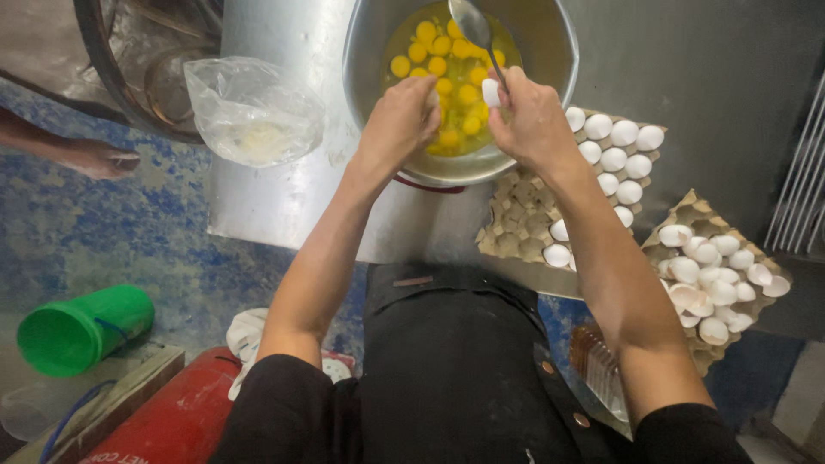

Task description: The person cracks many eggs into a large metal bowl one at a time, occasionally using a spoon to scoop yolks or stir.

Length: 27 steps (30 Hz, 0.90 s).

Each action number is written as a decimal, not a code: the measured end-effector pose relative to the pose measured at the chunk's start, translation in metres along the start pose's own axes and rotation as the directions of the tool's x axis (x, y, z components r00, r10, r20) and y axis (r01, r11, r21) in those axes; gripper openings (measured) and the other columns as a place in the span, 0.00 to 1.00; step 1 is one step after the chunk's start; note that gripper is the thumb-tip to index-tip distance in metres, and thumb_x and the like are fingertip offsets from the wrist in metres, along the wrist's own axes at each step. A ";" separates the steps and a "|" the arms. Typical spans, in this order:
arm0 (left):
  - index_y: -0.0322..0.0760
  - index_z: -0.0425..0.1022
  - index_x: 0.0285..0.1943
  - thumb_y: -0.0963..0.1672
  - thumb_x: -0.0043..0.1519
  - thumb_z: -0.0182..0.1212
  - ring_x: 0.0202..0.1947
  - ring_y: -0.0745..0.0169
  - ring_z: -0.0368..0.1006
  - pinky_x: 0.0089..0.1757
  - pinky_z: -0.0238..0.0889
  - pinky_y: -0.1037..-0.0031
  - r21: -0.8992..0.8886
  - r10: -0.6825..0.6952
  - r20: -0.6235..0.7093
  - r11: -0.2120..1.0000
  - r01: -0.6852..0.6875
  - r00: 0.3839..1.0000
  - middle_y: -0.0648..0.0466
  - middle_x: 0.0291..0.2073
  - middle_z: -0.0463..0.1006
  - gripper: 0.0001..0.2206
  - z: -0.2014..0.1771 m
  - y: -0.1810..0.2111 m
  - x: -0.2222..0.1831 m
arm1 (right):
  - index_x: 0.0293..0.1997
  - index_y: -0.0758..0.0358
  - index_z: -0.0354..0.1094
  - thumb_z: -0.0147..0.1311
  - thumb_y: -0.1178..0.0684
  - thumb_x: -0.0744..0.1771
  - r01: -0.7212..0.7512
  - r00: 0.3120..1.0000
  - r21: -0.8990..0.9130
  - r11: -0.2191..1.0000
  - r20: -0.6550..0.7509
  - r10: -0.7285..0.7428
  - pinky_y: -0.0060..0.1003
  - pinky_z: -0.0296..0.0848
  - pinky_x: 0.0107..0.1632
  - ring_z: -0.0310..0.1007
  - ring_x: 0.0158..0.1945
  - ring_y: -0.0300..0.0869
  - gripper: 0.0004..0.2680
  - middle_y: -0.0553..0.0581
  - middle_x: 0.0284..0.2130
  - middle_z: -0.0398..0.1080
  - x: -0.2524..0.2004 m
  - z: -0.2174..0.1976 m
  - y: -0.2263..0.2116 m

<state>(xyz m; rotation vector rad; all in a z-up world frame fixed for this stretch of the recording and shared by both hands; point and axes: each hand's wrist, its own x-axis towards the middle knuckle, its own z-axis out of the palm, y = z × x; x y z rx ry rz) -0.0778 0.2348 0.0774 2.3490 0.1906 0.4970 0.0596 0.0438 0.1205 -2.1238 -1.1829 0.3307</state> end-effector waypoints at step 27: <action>0.26 0.55 0.77 0.36 0.60 0.59 0.70 0.22 0.54 0.65 0.52 0.48 -0.064 0.211 0.154 0.977 -0.203 0.965 0.25 0.72 0.54 0.32 0.218 0.100 -0.002 | 0.38 0.69 0.57 0.70 0.53 0.66 -0.631 0.440 0.330 0.701 -0.593 0.675 0.34 0.76 0.43 0.74 0.41 0.38 0.16 0.54 0.46 0.77 -0.359 -0.021 0.067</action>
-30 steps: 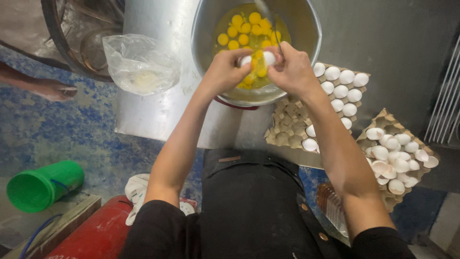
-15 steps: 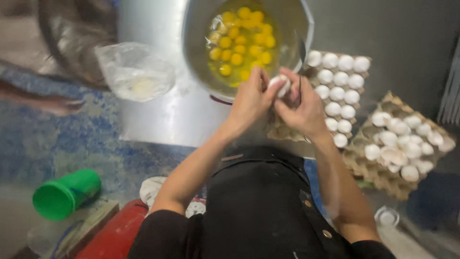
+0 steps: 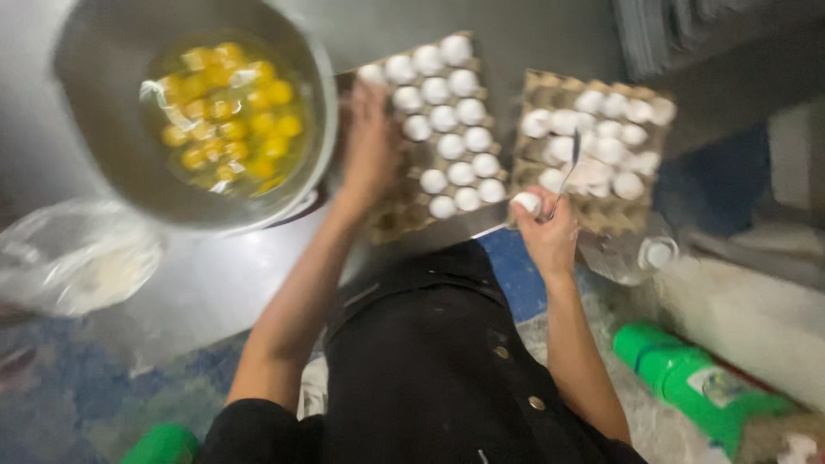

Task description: The person cracks many eggs into a large metal bowl one at a time, occasionally using a spoon to scoop yolks or stir.

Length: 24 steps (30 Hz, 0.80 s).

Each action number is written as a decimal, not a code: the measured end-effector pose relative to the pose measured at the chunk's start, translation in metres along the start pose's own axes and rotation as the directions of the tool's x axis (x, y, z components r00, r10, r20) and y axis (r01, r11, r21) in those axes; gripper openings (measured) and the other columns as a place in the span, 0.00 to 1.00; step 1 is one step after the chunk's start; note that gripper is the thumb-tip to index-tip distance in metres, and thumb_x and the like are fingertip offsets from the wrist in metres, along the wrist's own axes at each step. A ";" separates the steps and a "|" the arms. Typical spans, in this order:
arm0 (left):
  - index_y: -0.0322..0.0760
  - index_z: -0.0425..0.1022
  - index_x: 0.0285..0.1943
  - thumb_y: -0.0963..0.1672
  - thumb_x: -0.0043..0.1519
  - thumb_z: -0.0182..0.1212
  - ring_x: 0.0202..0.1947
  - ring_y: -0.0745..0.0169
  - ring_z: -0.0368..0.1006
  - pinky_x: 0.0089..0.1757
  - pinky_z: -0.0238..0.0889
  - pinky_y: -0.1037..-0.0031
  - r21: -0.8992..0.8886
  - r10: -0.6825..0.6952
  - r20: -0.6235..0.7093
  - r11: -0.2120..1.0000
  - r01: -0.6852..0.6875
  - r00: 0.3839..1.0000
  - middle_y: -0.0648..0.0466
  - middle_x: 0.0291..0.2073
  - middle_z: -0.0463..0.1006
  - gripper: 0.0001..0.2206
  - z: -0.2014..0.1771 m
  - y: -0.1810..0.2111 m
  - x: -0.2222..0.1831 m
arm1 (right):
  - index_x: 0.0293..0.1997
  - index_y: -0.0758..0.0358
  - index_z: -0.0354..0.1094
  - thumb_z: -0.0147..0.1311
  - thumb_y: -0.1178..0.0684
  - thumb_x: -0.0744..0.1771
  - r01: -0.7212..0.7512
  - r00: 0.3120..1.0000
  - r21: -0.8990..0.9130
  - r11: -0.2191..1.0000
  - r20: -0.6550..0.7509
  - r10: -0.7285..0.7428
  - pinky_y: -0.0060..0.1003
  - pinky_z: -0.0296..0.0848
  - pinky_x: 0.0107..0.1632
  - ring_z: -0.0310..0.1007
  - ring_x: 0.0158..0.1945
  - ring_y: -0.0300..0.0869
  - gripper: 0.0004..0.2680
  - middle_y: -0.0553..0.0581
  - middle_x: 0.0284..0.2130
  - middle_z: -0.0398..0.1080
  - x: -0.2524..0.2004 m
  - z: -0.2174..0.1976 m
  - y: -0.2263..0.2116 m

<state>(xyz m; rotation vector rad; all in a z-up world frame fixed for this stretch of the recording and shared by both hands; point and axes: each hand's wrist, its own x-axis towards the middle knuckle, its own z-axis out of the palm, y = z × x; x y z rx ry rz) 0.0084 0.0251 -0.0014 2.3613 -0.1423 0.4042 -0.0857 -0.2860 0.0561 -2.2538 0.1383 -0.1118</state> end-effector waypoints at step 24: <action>0.31 0.66 0.65 0.39 0.64 0.65 0.50 0.63 0.74 0.47 0.72 0.74 -0.703 -0.538 0.072 0.570 0.425 0.840 0.48 0.53 0.75 0.20 -0.049 0.072 -0.016 | 0.45 0.73 0.73 0.51 0.47 0.74 -0.171 0.957 -0.352 0.920 -0.281 0.071 0.51 0.71 0.50 0.76 0.46 0.58 0.14 0.69 0.40 0.76 0.164 -0.110 0.212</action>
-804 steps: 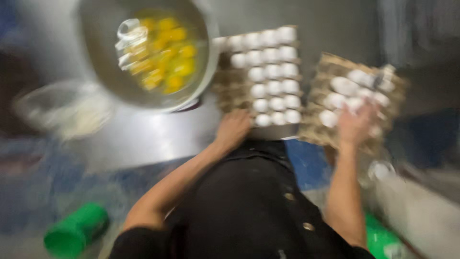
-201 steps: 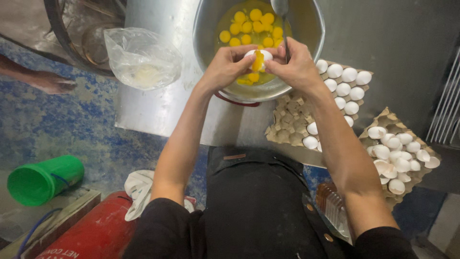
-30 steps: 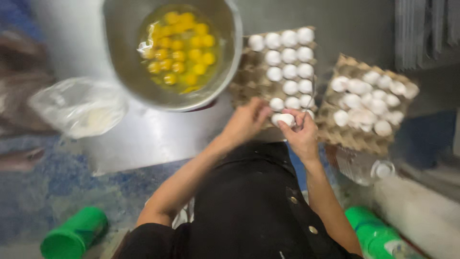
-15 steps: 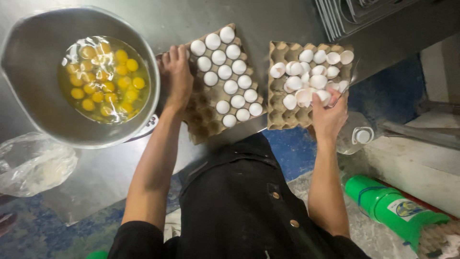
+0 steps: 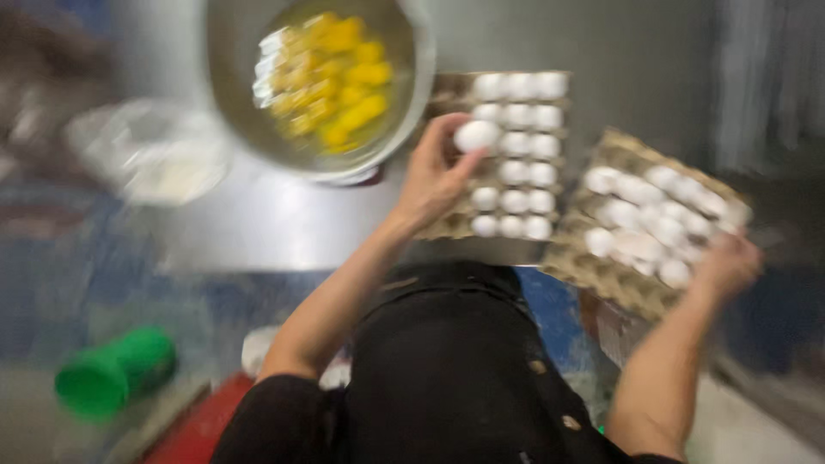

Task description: The person cracks many eggs into a large metal bowl one at a time, occasionally using a spoon to scoop yolks or stir.

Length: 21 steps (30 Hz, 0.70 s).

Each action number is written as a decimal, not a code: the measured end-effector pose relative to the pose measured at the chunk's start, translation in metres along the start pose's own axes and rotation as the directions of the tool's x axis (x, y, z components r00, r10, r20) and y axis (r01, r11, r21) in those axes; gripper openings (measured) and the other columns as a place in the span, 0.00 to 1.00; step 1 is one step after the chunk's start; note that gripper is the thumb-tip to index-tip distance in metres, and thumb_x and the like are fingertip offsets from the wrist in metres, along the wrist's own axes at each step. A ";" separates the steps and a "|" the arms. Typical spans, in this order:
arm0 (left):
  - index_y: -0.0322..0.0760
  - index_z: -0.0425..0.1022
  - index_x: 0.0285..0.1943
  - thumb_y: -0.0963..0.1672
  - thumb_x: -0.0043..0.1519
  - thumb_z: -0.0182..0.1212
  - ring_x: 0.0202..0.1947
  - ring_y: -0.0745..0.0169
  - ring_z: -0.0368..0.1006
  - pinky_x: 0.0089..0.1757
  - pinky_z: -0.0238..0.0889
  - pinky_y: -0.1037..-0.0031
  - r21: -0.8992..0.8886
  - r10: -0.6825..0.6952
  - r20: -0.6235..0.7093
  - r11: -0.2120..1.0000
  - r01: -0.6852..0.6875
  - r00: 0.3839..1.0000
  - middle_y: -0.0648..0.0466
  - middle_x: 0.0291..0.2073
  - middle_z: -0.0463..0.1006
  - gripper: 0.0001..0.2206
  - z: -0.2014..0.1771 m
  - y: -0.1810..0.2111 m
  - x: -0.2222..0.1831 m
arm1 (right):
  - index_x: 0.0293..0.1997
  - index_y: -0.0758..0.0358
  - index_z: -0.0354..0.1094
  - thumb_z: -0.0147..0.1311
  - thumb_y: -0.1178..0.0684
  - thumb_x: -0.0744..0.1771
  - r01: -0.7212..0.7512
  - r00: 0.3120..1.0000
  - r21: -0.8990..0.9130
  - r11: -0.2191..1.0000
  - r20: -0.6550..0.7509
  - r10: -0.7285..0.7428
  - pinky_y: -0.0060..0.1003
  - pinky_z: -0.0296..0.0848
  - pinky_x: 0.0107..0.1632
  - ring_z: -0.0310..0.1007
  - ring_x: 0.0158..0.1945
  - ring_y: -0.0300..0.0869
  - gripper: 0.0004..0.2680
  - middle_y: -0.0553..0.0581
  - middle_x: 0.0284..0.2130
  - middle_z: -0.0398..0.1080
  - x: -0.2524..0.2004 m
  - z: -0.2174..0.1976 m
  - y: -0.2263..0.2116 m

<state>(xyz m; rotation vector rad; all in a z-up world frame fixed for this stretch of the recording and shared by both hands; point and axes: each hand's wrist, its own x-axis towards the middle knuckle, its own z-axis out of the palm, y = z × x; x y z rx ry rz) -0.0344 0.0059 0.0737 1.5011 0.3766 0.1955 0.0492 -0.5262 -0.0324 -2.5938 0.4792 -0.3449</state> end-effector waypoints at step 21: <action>0.25 0.66 0.69 0.40 0.69 0.58 0.55 0.61 0.75 0.54 0.73 0.71 -0.392 -0.051 -0.162 0.920 -0.016 0.986 0.47 0.56 0.77 0.19 -0.197 0.013 -0.017 | 0.44 0.64 0.68 0.50 0.54 0.72 0.484 0.382 0.667 0.567 0.422 -0.822 0.46 0.68 0.29 0.74 0.24 0.52 0.05 0.61 0.20 0.69 -0.272 0.027 -0.498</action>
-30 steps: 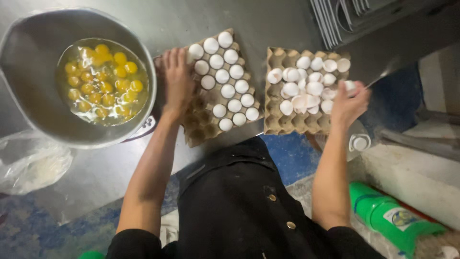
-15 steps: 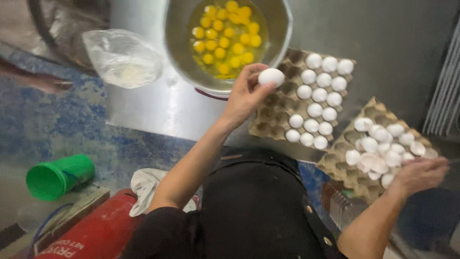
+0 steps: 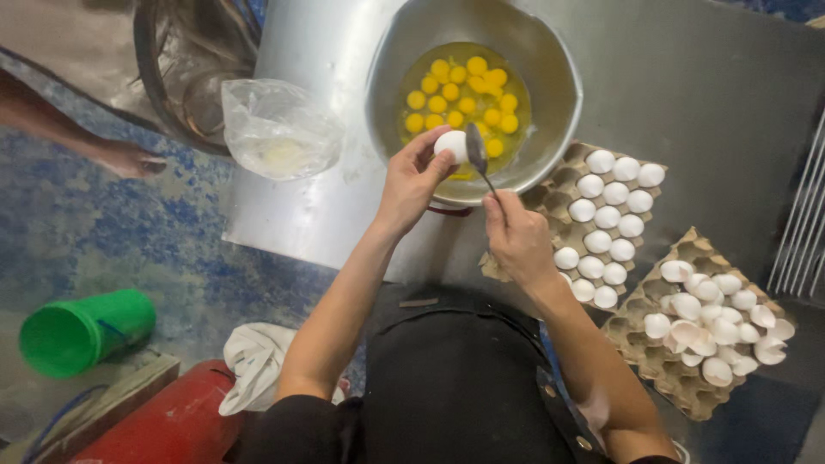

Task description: The person cracks many eggs into a large metal bowl one at a time, occasionally using a spoon to scoop yolks or stir.

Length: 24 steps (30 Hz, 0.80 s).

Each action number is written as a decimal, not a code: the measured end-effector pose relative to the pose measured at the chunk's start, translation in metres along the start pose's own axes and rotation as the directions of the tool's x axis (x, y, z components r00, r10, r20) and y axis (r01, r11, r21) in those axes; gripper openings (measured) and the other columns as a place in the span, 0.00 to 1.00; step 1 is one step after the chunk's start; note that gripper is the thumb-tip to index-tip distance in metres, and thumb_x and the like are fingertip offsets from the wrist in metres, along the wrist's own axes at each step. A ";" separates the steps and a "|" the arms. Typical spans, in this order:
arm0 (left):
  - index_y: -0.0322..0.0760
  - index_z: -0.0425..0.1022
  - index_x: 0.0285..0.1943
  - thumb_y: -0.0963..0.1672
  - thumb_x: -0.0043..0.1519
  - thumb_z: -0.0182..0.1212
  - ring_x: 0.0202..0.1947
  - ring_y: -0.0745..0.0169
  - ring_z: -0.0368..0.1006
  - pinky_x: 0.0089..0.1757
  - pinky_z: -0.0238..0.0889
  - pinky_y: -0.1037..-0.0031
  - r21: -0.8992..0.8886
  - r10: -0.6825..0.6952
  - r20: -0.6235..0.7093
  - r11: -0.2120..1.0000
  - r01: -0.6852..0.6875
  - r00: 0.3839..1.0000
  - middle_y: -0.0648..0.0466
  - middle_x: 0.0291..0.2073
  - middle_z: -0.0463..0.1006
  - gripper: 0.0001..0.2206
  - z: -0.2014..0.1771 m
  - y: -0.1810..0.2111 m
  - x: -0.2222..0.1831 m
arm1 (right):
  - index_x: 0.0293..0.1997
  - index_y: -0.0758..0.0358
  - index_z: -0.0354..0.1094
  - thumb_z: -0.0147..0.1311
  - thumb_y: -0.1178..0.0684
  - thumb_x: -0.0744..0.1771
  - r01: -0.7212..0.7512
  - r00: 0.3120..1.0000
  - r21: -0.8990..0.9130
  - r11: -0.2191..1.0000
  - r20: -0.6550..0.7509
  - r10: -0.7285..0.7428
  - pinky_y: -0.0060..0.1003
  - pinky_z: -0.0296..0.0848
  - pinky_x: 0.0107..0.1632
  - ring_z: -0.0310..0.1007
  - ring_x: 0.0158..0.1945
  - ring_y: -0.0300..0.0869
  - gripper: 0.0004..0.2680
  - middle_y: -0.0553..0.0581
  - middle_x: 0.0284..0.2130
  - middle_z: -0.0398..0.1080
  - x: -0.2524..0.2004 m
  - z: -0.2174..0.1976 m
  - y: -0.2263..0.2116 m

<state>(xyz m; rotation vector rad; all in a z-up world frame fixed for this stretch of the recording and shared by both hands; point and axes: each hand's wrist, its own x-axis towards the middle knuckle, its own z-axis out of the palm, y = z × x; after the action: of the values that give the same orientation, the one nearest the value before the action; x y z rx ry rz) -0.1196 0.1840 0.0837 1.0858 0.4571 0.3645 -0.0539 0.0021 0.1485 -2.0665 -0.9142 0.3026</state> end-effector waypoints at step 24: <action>0.28 0.69 0.68 0.38 0.69 0.59 0.54 0.64 0.76 0.54 0.73 0.73 -0.043 0.033 0.060 0.999 -0.030 0.998 0.49 0.54 0.79 0.18 -0.014 -0.012 0.010 | 0.41 0.67 0.64 0.46 0.55 0.75 -0.154 0.987 0.139 0.978 -0.029 0.160 0.36 0.72 0.31 0.75 0.26 0.40 0.08 0.53 0.24 0.71 0.031 0.002 0.000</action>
<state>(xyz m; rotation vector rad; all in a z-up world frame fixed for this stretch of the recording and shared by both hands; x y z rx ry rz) -0.1180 0.1945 0.0661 1.0616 0.3773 0.3662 -0.0327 0.0251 0.1501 -2.0139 -0.6876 0.3950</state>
